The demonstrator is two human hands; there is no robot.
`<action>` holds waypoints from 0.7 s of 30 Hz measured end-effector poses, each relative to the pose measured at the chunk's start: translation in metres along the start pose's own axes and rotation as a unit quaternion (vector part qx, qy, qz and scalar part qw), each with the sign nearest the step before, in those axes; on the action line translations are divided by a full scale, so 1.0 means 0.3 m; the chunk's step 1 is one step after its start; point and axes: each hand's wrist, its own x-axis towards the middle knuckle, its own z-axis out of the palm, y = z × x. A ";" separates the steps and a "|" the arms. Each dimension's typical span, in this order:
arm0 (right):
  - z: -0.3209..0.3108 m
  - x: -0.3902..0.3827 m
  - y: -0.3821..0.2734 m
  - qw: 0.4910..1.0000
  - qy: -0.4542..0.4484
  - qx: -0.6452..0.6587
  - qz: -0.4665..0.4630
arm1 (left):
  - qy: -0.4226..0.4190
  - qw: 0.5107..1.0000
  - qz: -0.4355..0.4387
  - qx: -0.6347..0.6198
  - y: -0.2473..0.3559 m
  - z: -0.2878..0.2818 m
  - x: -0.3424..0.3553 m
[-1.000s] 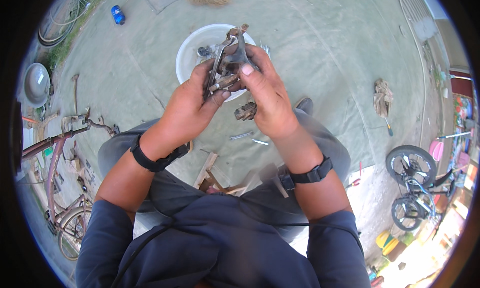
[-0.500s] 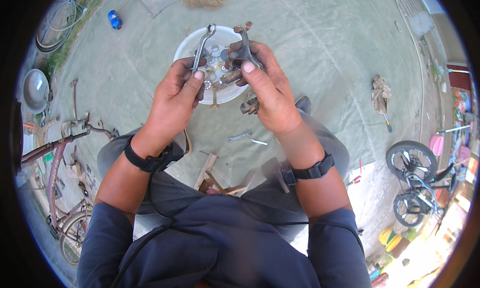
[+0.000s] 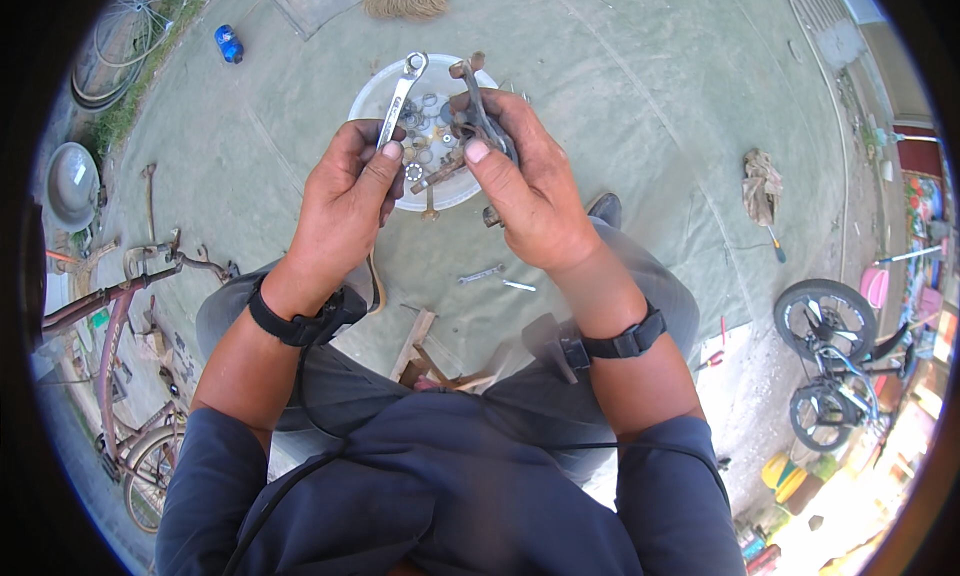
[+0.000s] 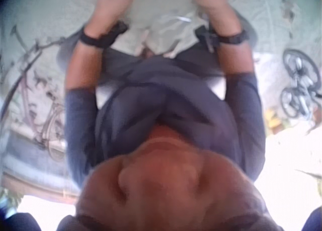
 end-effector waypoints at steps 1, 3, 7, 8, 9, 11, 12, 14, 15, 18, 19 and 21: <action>0.003 0.000 0.001 1.000 0.008 0.011 -0.007 | 0.001 1.000 0.002 0.005 0.000 0.000 0.001; 0.012 0.000 0.004 0.999 0.030 0.030 -0.024 | 0.003 1.000 0.002 -0.001 -0.001 -0.001 0.002; 0.011 0.000 0.006 0.999 0.029 0.029 -0.028 | 0.003 1.000 -0.001 -0.007 -0.001 -0.001 0.002; 0.010 0.000 0.006 0.999 0.029 0.027 -0.030 | 0.002 1.000 -0.001 -0.008 0.000 -0.001 0.002; 0.010 0.000 0.006 0.999 0.028 0.026 -0.032 | 0.002 1.000 0.000 -0.009 0.000 0.000 0.002; 0.009 -0.001 0.006 0.999 0.026 0.022 -0.032 | 0.002 1.000 0.000 -0.007 0.001 0.000 0.002; 0.009 -0.001 0.005 0.999 0.025 0.020 -0.033 | 0.003 1.000 -0.001 -0.005 0.002 -0.001 0.002; 0.011 -0.001 0.006 0.998 0.031 0.016 -0.042 | 0.004 1.000 -0.003 -0.004 0.002 -0.001 0.003; 0.012 -0.001 0.007 0.998 0.032 0.012 -0.045 | 0.004 1.000 -0.003 -0.004 0.002 -0.002 0.003; 0.007 0.000 0.007 0.996 0.035 -0.046 -0.072 | 0.005 1.000 -0.001 -0.003 0.003 -0.003 0.002; 0.005 0.001 0.008 0.994 0.034 -0.063 -0.078 | 0.005 1.000 -0.001 -0.002 0.003 -0.003 0.001; 0.002 0.002 0.008 0.991 0.031 -0.096 -0.089 | 0.006 1.000 -0.006 -0.005 0.004 -0.004 0.001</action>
